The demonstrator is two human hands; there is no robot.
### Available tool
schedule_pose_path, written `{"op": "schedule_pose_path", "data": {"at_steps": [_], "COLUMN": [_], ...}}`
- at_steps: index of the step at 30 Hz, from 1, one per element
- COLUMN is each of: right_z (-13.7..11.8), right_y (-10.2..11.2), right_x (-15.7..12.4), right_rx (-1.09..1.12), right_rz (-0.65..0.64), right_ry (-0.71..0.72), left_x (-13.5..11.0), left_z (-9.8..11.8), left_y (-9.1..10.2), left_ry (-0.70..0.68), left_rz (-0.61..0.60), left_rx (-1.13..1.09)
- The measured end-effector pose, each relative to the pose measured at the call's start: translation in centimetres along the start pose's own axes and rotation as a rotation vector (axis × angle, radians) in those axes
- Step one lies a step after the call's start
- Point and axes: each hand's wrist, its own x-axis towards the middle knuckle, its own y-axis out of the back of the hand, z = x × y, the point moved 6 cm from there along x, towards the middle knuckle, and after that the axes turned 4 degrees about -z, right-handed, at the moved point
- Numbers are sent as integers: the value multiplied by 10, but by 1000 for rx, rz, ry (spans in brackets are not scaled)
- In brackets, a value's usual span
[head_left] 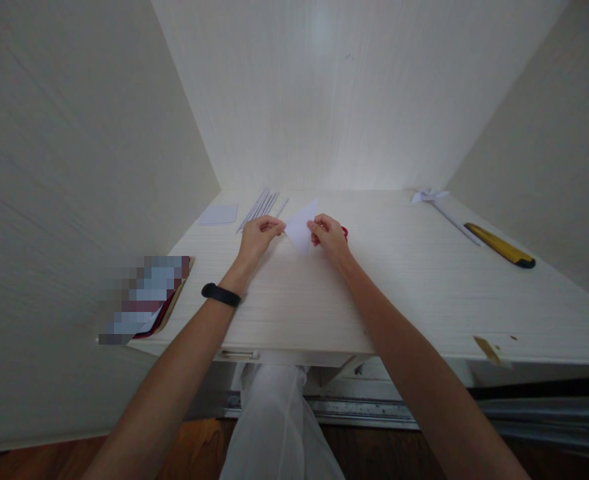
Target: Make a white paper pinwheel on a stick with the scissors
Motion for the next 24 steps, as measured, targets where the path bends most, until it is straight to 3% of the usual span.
{"op": "schedule_pose_path", "data": {"at_steps": [12, 24], "right_z": [-1, -9], "right_y": [6, 6], "right_x": [0, -4], "right_rx": [10, 63], "right_rz": [46, 64], "right_ry": [16, 58], "left_x": [-2, -4], "left_z": [1, 8], "left_y": [-3, 1], "left_ry": [29, -27], "left_rz": [-28, 33], "left_rx": [5, 44]}}
